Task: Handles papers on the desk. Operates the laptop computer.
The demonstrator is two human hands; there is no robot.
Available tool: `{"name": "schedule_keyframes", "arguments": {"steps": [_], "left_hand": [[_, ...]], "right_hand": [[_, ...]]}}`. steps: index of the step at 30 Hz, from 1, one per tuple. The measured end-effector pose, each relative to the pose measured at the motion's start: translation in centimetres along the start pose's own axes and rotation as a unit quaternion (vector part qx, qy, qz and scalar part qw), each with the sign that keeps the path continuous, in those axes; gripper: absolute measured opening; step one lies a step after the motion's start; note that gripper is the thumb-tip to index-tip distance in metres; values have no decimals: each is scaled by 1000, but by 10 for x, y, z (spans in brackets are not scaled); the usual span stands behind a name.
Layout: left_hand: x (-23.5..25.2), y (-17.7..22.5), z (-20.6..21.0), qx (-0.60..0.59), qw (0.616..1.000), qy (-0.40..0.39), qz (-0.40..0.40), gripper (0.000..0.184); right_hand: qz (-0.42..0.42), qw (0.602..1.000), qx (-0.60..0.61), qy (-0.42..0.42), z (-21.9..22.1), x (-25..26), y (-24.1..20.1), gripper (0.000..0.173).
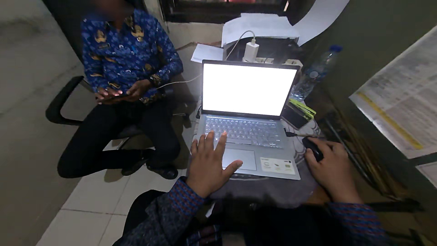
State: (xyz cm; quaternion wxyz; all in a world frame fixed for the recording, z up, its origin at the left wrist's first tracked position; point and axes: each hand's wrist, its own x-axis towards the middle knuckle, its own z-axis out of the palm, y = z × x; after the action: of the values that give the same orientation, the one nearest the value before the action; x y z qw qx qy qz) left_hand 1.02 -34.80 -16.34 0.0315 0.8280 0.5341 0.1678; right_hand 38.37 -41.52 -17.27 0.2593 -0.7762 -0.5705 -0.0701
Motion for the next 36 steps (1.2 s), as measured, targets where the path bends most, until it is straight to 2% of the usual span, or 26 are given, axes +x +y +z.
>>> {"name": "schedule_keyframes", "arguments": {"steps": [24,32,36], "left_hand": [[0,1,3,18,1000,10,2,100],[0,2,2,19,1000,9,0,100],[-1,1,3,19,1000,21,1,100]], "right_hand": [[-4,1000,1,17,1,-1,1,47],[21,1000,9,2,-2,0,-1,59],[17,1000,12,10,0,0,-1,59]]}}
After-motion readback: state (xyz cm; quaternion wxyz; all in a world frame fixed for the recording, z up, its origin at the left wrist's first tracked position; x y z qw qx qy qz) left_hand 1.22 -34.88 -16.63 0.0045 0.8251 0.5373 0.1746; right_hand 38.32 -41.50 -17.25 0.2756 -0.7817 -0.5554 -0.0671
